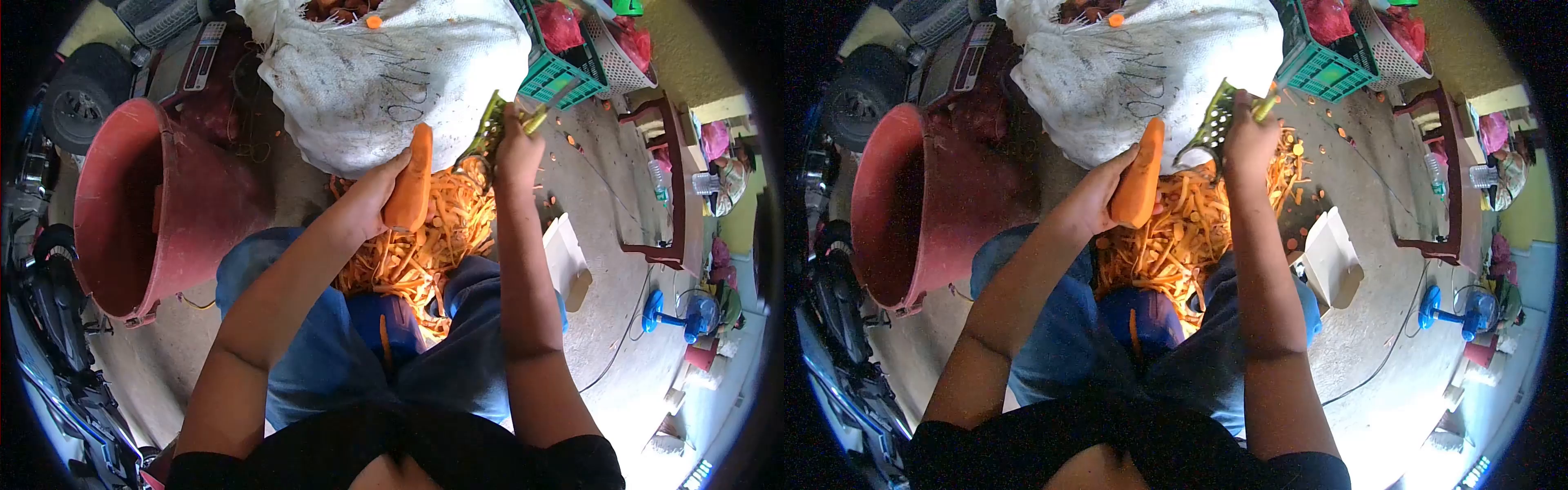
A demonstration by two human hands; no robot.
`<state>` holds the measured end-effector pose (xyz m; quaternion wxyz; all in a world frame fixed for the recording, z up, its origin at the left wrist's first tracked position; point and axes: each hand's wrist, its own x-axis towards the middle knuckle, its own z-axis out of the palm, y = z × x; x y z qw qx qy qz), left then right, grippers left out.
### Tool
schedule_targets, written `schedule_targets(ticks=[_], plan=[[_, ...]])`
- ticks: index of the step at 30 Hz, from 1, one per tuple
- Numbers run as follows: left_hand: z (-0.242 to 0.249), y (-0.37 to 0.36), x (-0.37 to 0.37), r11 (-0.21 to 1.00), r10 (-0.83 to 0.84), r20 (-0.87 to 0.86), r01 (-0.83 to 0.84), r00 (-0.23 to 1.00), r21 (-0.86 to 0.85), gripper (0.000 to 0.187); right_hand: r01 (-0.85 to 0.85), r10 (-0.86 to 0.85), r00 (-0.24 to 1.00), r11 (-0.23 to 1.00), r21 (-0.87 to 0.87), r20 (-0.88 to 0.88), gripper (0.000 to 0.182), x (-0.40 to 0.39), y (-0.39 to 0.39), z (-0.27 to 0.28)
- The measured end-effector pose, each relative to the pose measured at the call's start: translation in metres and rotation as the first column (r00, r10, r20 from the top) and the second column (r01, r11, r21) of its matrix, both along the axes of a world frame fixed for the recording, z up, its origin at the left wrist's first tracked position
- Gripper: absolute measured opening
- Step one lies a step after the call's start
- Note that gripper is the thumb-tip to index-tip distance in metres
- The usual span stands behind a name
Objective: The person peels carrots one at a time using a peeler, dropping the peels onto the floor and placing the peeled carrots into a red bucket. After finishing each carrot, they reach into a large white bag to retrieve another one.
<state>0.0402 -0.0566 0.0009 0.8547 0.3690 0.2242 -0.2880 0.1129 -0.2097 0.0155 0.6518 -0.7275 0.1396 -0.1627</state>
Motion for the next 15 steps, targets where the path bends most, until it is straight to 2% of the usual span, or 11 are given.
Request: schedule_targets(ticks=[3, 6, 7, 8, 9, 11, 12, 14, 15], plan=[[-0.008, 0.000, 0.005, 0.997, 0.075, -0.046, -0.074, 0.996, 0.027, 0.037, -0.151, 0.148, 0.985, 0.988, -0.025, -0.090, 0.023, -0.020, 0.021, 0.007], [-0.019, 0.000, 0.010, 0.992, 0.107, -0.010, -0.105, 0.994, 0.075, 0.035, -0.254, 0.256, 0.967, 0.965, -0.056, 0.019, 0.022, -0.031, 0.038, 0.002], [-0.028, 0.001, 0.012, 0.993, 0.112, 0.009, -0.112, 0.994, -0.034, 0.033, -0.283, 0.287, 0.957, 0.955, -0.089, 0.041, 0.023, -0.033, 0.042, -0.001], [-0.036, 0.001, 0.012, 0.983, 0.118, 0.027, -0.113, 0.993, -0.142, 0.031, -0.279, 0.285, 0.958, 0.950, -0.141, 0.028, 0.023, -0.037, 0.045, -0.002], [-0.029, -0.001, 0.010, 0.984, 0.116, 0.027, -0.111, 0.993, -0.142, 0.031, -0.278, 0.286, 0.958, 0.938, -0.208, 0.010, 0.022, -0.040, 0.048, 0.001], [-0.010, -0.008, 0.003, 0.994, 0.092, -0.077, -0.095, 0.993, -0.043, 0.030, -0.252, 0.268, 0.961, 0.952, -0.175, 0.075, 0.022, -0.038, 0.051, -0.007], [-0.018, -0.009, 0.004, 0.993, 0.084, -0.082, -0.091, 0.993, -0.080, 0.030, -0.250, 0.266, 0.961, 0.953, -0.174, 0.076, 0.022, -0.040, 0.050, -0.004], [-0.031, -0.009, 0.004, 0.997, 0.050, -0.043, -0.052, 0.998, -0.059, 0.030, -0.222, 0.227, 0.974, 0.917, -0.331, -0.025, 0.022, -0.042, 0.048, 0.001], [-0.032, -0.011, 0.003, 0.999, 0.013, -0.007, -0.014, 1.000, -0.040, 0.030, -0.218, 0.223, 0.975, 0.917, -0.333, -0.025, 0.022, -0.040, 0.044, -0.001]])
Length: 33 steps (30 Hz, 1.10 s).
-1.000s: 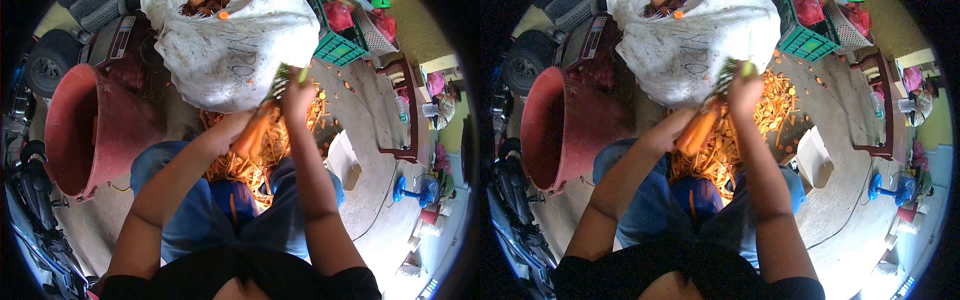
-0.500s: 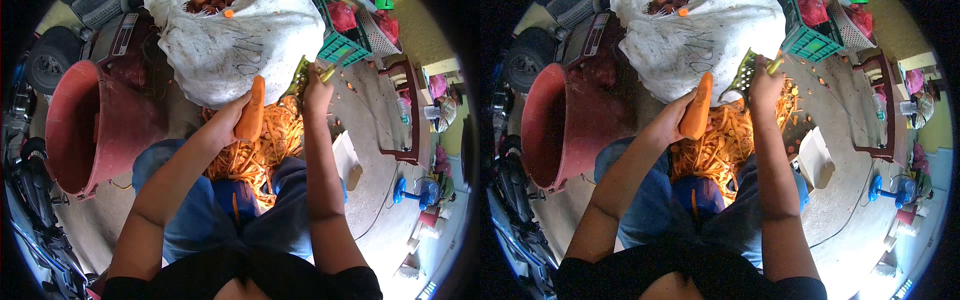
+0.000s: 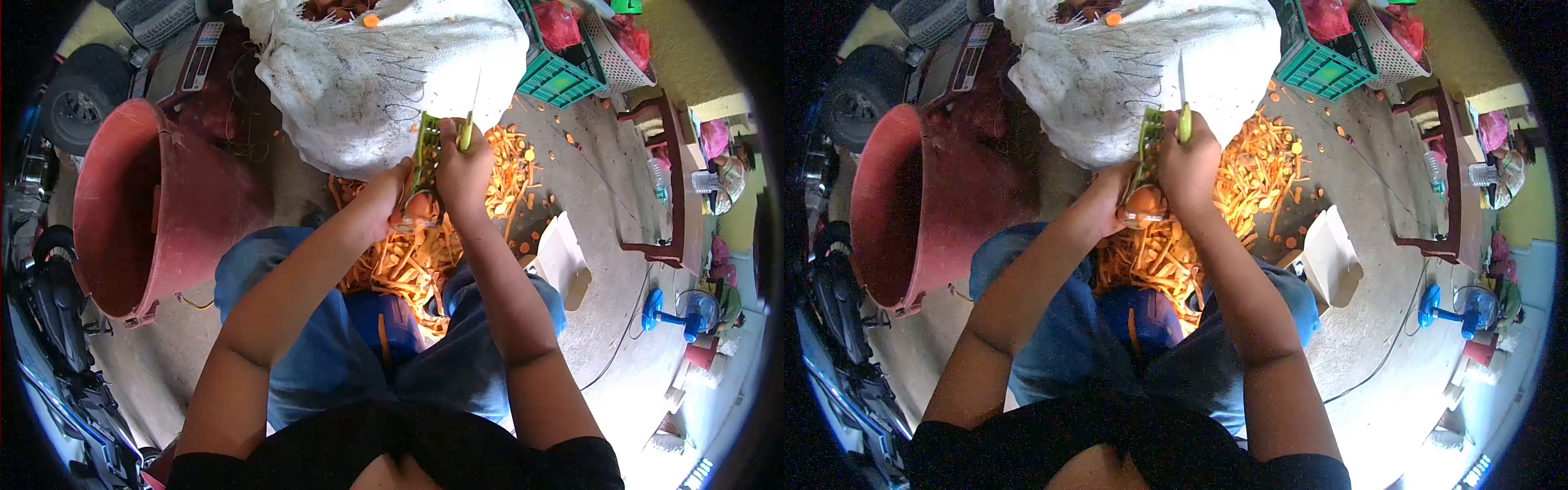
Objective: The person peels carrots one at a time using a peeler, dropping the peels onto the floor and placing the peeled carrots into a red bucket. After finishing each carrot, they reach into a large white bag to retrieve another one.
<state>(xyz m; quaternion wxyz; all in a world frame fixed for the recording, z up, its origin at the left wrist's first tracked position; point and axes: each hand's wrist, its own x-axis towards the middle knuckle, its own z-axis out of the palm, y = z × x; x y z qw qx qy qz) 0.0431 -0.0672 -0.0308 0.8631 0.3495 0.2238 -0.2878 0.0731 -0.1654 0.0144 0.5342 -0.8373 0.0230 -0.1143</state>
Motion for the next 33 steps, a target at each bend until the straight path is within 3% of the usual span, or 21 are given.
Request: schedule_targets(ticks=[1, 2, 3, 4, 6, 8, 10, 12, 13, 14, 16, 18, 20, 23, 27, 32, 33], plan=[[0.009, 0.000, -0.003, 1.000, -0.004, 0.000, 0.004, 1.000, -0.001, 0.030, 0.085, -0.086, 0.995, 0.996, 0.019, 0.041, 0.024, 0.006, -0.007, -0.006], [0.020, 0.002, -0.010, 0.982, -0.170, 0.123, 0.158, 0.978, 0.102, 0.031, 0.166, -0.169, 0.982, 0.985, 0.042, 0.081, 0.025, 0.014, -0.015, -0.012], [0.028, 0.002, -0.016, 0.931, -0.338, 0.225, 0.290, 0.914, 0.222, 0.032, 0.272, -0.272, 0.962, 0.962, -0.010, 0.016, 0.025, 0.029, -0.031, -0.019], [0.026, 0.000, -0.023, 0.931, -0.337, 0.224, 0.289, 0.914, 0.222, 0.032, 0.370, -0.373, 0.927, 0.927, -0.070, -0.044, 0.026, 0.042, -0.049, -0.023], [0.021, -0.006, -0.036, 0.806, -0.591, 0.504, 0.437, 0.630, 0.399, 0.034, 0.508, -0.481, 0.845, 0.859, -0.071, 0.232, 0.023, 0.049, -0.067, -0.011], [0.030, -0.007, -0.040, 0.797, -0.604, 0.528, 0.451, 0.597, 0.402, 0.036, 0.577, -0.575, 0.817, 0.817, -0.028, 0.039, 0.023, 0.063, -0.090, -0.020], [0.033, -0.005, -0.037, 0.796, -0.605, 0.555, 0.453, 0.571, 0.403, 0.038, 0.561, -0.562, 0.818, 0.827, 0.045, 0.123, 0.023, 0.059, -0.086, -0.017], [0.031, 0.004, -0.019, 0.815, -0.577, 0.379, 0.480, 0.724, 0.324, 0.043, 0.449, -0.455, 0.866, 0.890, 0.076, 0.208, 0.023, 0.055, -0.077, -0.009], [0.027, 0.004, -0.014, 0.855, -0.483, 0.397, 0.324, 0.780, 0.404, 0.044, 0.382, -0.389, 0.891, 0.921, 0.076, 0.235, 0.024, 0.051, -0.071, -0.005], [0.020, 0.006, -0.007, 0.856, -0.481, 0.399, 0.318, 0.781, 0.408, 0.044, 0.377, -0.385, 0.892, 0.923, 0.080, 0.237, 0.024, 0.050, -0.066, -0.004], [0.012, 0.009, 0.004, 0.739, -0.526, 0.419, 0.153, 0.740, 0.656, 0.046, 0.296, -0.319, 0.917, 0.946, 0.128, 0.238, 0.024, 0.047, -0.058, -0.001], [0.012, 0.011, 0.005, 0.716, -0.509, 0.402, 0.115, 0.761, 0.688, 0.042, 0.288, -0.301, 0.946, 0.951, 0.114, 0.123, 0.024, 0.041, -0.048, 0.005], [0.019, 0.012, 0.002, 0.664, -0.497, 0.395, 0.045, 0.773, 0.746, 0.037, 0.169, -0.191, 0.975, 0.971, 0.171, 0.118, 0.024, 0.038, -0.041, 0.002], [0.024, 0.017, 0.005, 0.745, -0.456, 0.405, 0.091, 0.792, 0.661, 0.033, 0.094, -0.099, 0.988, 0.995, 0.047, 0.122, 0.023, 0.032, -0.032, -0.005], [0.016, 0.024, 0.011, 0.635, -0.499, 0.419, -0.009, 0.759, 0.773, 0.030, 0.049, -0.052, 0.990, 0.998, 0.029, 0.134, 0.022, 0.026, -0.030, 0.002], [0.023, 0.025, 0.011, 0.650, -0.477, 0.359, 0.047, 0.802, 0.759, 0.028, 0.025, -0.034, 0.984, 0.998, 0.055, 0.173, 0.019, 0.027, -0.040, 0.003], [0.025, 0.024, 0.010, 0.681, -0.462, 0.350, 0.073, 0.815, 0.729, 0.027, -0.087, 0.086, 0.992, 0.996, 0.009, 0.096, 0.018, 0.022, -0.041, 0.005]])
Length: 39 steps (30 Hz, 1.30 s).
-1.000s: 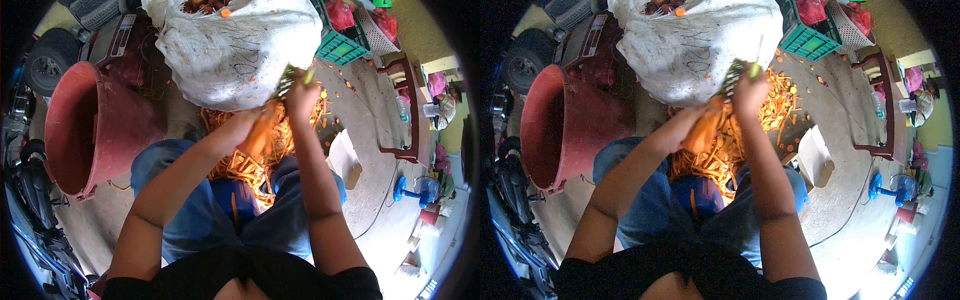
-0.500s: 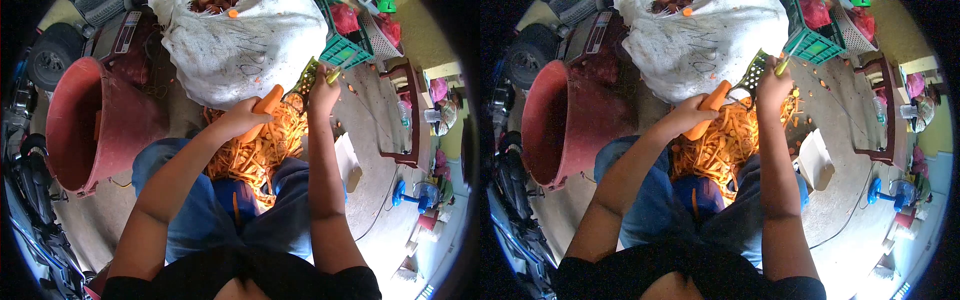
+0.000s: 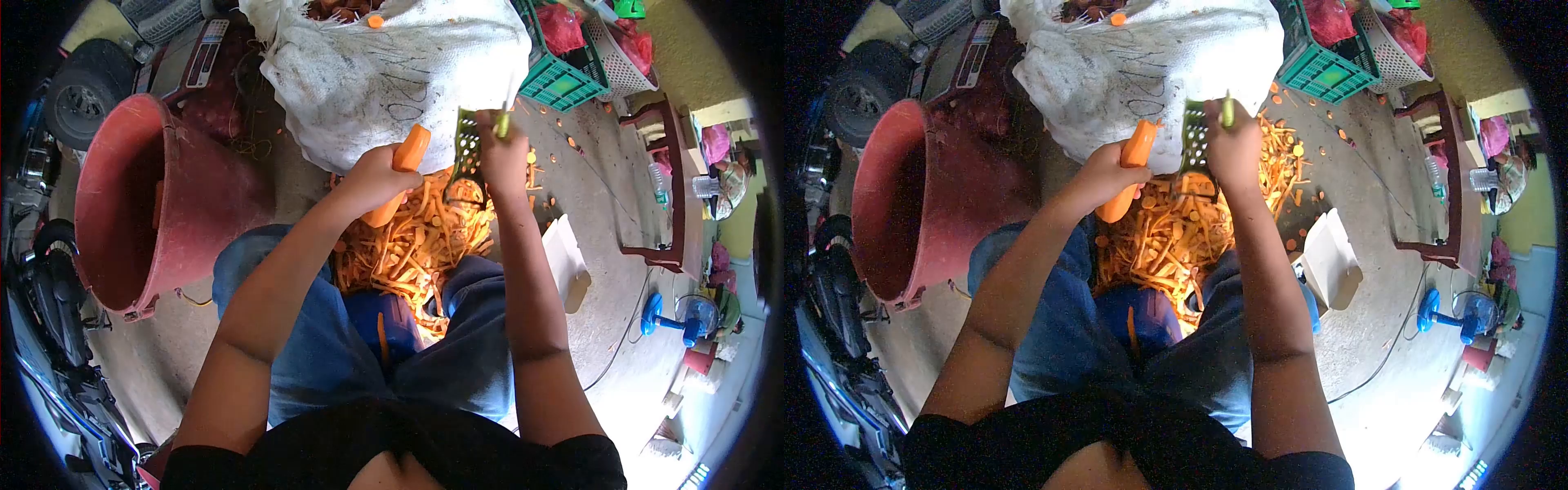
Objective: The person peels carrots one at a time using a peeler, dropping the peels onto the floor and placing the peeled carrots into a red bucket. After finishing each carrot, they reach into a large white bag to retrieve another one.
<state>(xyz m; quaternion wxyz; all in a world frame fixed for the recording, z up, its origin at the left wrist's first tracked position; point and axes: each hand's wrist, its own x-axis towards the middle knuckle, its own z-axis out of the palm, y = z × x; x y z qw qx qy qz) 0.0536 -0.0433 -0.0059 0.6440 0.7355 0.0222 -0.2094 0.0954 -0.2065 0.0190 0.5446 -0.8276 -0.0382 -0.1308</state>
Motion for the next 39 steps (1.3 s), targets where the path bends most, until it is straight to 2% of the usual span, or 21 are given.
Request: schedule_targets(ticks=[2, 3, 5, 11, 19, 21, 22, 23, 24, 25, 27, 28, 29, 30, 31, 32, 34, 35, 36, 37, 39], plan=[[0.004, -0.001, -0.002, 0.999, 0.003, -0.025, -0.004, 1.000, -0.041, 0.025, -0.216, 0.200, 0.969, 0.970, -0.110, -0.145, 0.017, 0.003, -0.007, -0.014], [0.005, -0.001, -0.002, 0.996, 0.008, -0.052, -0.012, 0.999, -0.083, 0.024, -0.278, 0.254, 0.960, 0.893, -0.353, -0.113, 0.019, 0.000, -0.007, -0.013], [0.008, -0.001, -0.002, 0.995, 0.002, -0.063, -0.008, 0.998, -0.102, 0.023, -0.381, 0.272, 0.918, 0.809, -0.448, -0.289, 0.021, -0.006, -0.007, -0.007], [0.011, -0.002, -0.003, 0.991, -0.023, -0.112, 0.008, 0.993, -0.133, 0.025, -0.542, 0.439, 0.839, 0.727, -0.421, -0.322, 0.018, -0.012, -0.012, -0.013], [0.013, -0.003, -0.004, 0.995, -0.039, -0.087, 0.031, 0.995, -0.096, 0.027, -0.538, 0.452, 0.842, 0.739, -0.406, -0.292, 0.019, -0.014, -0.013, -0.015], [0.018, -0.004, -0.009, 0.997, -0.071, 0.070, 0.068, 0.995, 0.044, 0.026, -0.524, 0.426, 0.851, 0.736, -0.429, -0.308, 0.016, -0.016, -0.012, -0.011], [0.023, -0.004, -0.013, 0.997, -0.071, 0.071, 0.068, 0.995, 0.044, 0.026, -0.523, 0.426, 0.851, 0.736, -0.430, -0.306, 0.016, -0.013, -0.014, -0.019], [0.031, -0.005, -0.018, 0.942, -0.321, 0.285, 0.271, 0.903, 0.200, 0.020, -0.453, 0.333, 0.887, 0.758, -0.469, -0.319, 0.019, -0.007, -0.018, -0.036], [0.035, -0.006, -0.024, 0.824, -0.559, 0.435, 0.413, 0.706, 0.389, 0.015, -0.379, 0.234, 0.916, 0.773, -0.509, -0.327, 0.024, -0.003, -0.021, -0.046], [0.037, -0.010, -0.031, 0.819, -0.567, 0.436, 0.420, 0.699, 0.391, 0.015, -0.370, 0.226, 0.919, 0.778, -0.508, -0.324, 0.024, -0.001, -0.021, -0.049], [0.038, -0.020, -0.045, 0.847, -0.477, 0.449, 0.532, 0.755, 0.005, 0.015, -0.449, 0.255, 0.856, 0.797, -0.404, -0.449, 0.025, 0.000, -0.019, -0.052], [0.033, -0.021, -0.044, 0.896, -0.350, 0.558, 0.444, 0.752, -0.035, 0.014, -0.526, 0.276, 0.804, 0.743, -0.414, -0.527, 0.023, -0.003, -0.012, -0.042], [0.032, -0.018, -0.042, 0.899, -0.344, 0.554, 0.437, 0.758, -0.039, 0.014, -0.534, 0.281, 0.798, 0.739, -0.411, -0.533, 0.023, -0.004, -0.011, -0.059], [0.032, -0.015, -0.038, 0.919, -0.207, 0.547, 0.353, 0.811, -0.176, 0.014, -0.630, 0.469, 0.736, 0.739, -0.240, -0.488, 0.028, -0.007, -0.010, -0.089], [0.033, -0.013, -0.036, 0.915, -0.069, 0.525, 0.264, 0.848, -0.306, 0.014, -0.714, 0.635, 0.660, 0.697, -0.072, -0.402, 0.034, -0.011, -0.002, -0.090], [0.028, -0.011, -0.036, 0.843, -0.015, 0.417, 0.236, 0.909, -0.484, 0.013, -0.679, 0.659, 0.708, 0.734, 0.009, -0.255, 0.040, -0.024, 0.003, -0.091], [0.024, -0.015, -0.031, 0.877, 0.065, 0.452, 0.166, 0.890, -0.452, 0.014, -0.663, 0.725, 0.683, 0.667, 0.340, -0.091, 0.045, -0.035, 0.027, -0.095], [0.022, -0.015, -0.029, 0.902, 0.139, 0.482, 0.090, 0.865, -0.422, 0.015, -0.653, 0.746, 0.666, 0.583, 0.484, 0.001, 0.048, -0.040, 0.040, -0.096], [0.022, -0.010, -0.026, 0.979, 0.057, 0.593, 0.072, 0.803, -0.190, 0.015, -0.629, 0.791, 0.612, 0.472, 0.617, 0.019, 0.045, -0.039, 0.046, -0.097], [0.023, -0.007, -0.023, 0.980, 0.062, 0.593, 0.064, 0.802, -0.189, 0.015, -0.583, 0.828, 0.558, 0.352, 0.732, 0.046, 0.043, -0.036, 0.050, -0.096], [0.026, -0.004, -0.017, 0.991, 0.006, 0.805, -0.110, 0.593, 0.073, 0.017, -0.635, 0.821, 0.557, 0.323, 0.701, 0.127, 0.037, -0.025, 0.047, -0.095]])
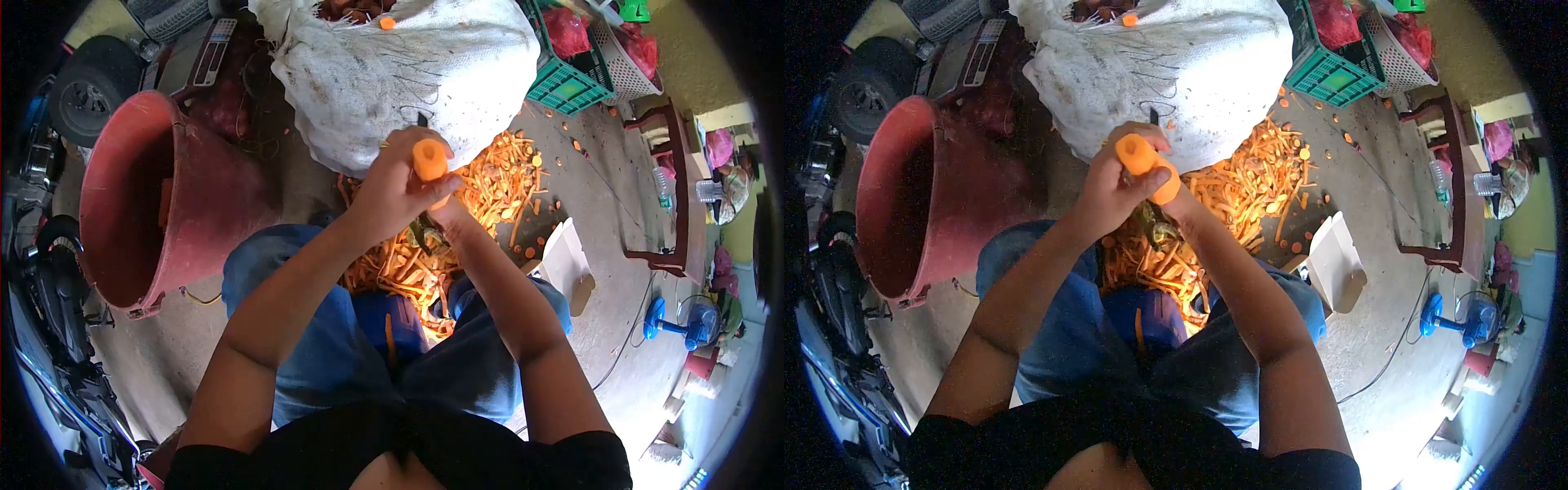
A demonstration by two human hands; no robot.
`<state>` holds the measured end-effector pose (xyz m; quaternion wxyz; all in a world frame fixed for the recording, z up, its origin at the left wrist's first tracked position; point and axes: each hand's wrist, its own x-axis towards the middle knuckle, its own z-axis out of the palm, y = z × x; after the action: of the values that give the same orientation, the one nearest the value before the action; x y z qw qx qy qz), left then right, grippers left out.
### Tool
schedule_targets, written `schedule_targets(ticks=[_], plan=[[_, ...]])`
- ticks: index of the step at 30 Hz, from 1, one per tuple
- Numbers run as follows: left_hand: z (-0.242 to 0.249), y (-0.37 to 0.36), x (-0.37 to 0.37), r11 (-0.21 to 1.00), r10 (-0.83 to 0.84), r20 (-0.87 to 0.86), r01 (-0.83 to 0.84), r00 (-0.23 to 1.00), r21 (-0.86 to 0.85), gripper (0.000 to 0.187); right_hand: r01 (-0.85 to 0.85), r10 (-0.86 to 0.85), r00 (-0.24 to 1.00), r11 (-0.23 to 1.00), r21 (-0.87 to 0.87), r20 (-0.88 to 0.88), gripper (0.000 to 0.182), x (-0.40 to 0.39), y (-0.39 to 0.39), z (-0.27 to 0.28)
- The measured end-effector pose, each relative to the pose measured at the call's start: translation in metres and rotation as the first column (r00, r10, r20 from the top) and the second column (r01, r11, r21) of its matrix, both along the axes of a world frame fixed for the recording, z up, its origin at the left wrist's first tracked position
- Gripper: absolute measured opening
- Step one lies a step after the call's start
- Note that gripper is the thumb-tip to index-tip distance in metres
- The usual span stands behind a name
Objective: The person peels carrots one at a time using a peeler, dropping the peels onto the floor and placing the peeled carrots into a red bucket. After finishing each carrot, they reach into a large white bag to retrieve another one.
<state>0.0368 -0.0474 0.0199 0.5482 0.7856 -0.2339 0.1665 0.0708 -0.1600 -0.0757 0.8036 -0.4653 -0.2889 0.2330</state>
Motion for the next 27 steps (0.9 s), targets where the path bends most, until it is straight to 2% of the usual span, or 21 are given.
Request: schedule_targets(ticks=[2, 3, 4, 7, 9, 11, 12, 14, 15, 17, 23, 27], plan=[[0.000, 0.005, 0.002, 1.000, -0.011, -0.030, 0.010, 0.999, -0.025, 0.018, 0.005, -0.020, 0.977, 0.997, -0.072, -0.214, 0.034, 0.006, -0.002, -0.002], [-0.002, 0.007, 0.002, 0.993, -0.011, -0.115, -0.002, 0.993, -0.115, 0.022, 0.034, -0.048, 0.993, 0.991, -0.130, -0.110, 0.032, 0.004, -0.004, 0.009], [-0.003, 0.010, 0.003, 0.979, -0.018, -0.198, -0.023, 0.980, -0.201, 0.026, 0.031, -0.046, 0.993, 0.991, -0.128, -0.112, 0.032, 0.003, -0.004, 0.009], [-0.006, 0.013, 0.005, 0.986, 0.006, -0.186, -0.036, 0.983, -0.161, 0.032, -0.014, 0.001, 0.993, 0.994, -0.107, -0.115, 0.036, 0.000, -0.002, 0.015], [-0.005, 0.012, 0.005, 0.991, 0.028, -0.170, -0.050, 0.985, -0.126, 0.035, 0.046, -0.057, 0.995, 0.991, -0.123, -0.085, 0.040, -0.006, 0.004, 0.021], [-0.002, 0.011, 0.003, 0.970, 0.013, -0.297, -0.084, 0.955, -0.227, 0.042, 0.083, -0.092, 0.994, 0.988, -0.133, -0.063, 0.040, -0.004, 0.011, 0.023], [-0.004, 0.011, 0.005, 0.970, 0.015, -0.297, -0.085, 0.955, -0.227, 0.042, 0.094, -0.102, 0.993, 0.986, -0.139, -0.056, 0.040, -0.002, 0.013, 0.024], [-0.010, 0.009, 0.008, 0.930, 0.004, -0.166, -0.065, 0.986, -0.362, 0.051, 0.103, -0.111, 0.993, 0.984, -0.144, -0.044, 0.040, -0.002, 0.017, 0.025], [-0.009, 0.010, 0.009, 0.930, 0.005, -0.165, -0.066, 0.986, -0.362, 0.051, 0.105, -0.112, 0.993, 0.984, -0.145, -0.041, 0.040, -0.002, 0.018, 0.025], [-0.005, 0.013, 0.010, 0.981, 0.049, -0.160, -0.078, 0.986, -0.179, 0.046, 0.111, -0.117, 0.992, 0.982, -0.150, -0.035, 0.040, -0.004, 0.018, 0.025], [-0.005, 0.013, 0.009, 0.990, 0.036, -0.164, -0.058, 0.986, -0.132, 0.042, 0.126, -0.132, 0.991, 0.980, -0.156, -0.026, 0.040, -0.005, 0.019, 0.026], [-0.006, 0.012, 0.009, 0.981, 0.040, -0.174, -0.071, 0.984, -0.178, 0.041, 0.135, -0.141, 0.990, 0.977, -0.163, -0.021, 0.041, 0.001, 0.023, 0.024]])
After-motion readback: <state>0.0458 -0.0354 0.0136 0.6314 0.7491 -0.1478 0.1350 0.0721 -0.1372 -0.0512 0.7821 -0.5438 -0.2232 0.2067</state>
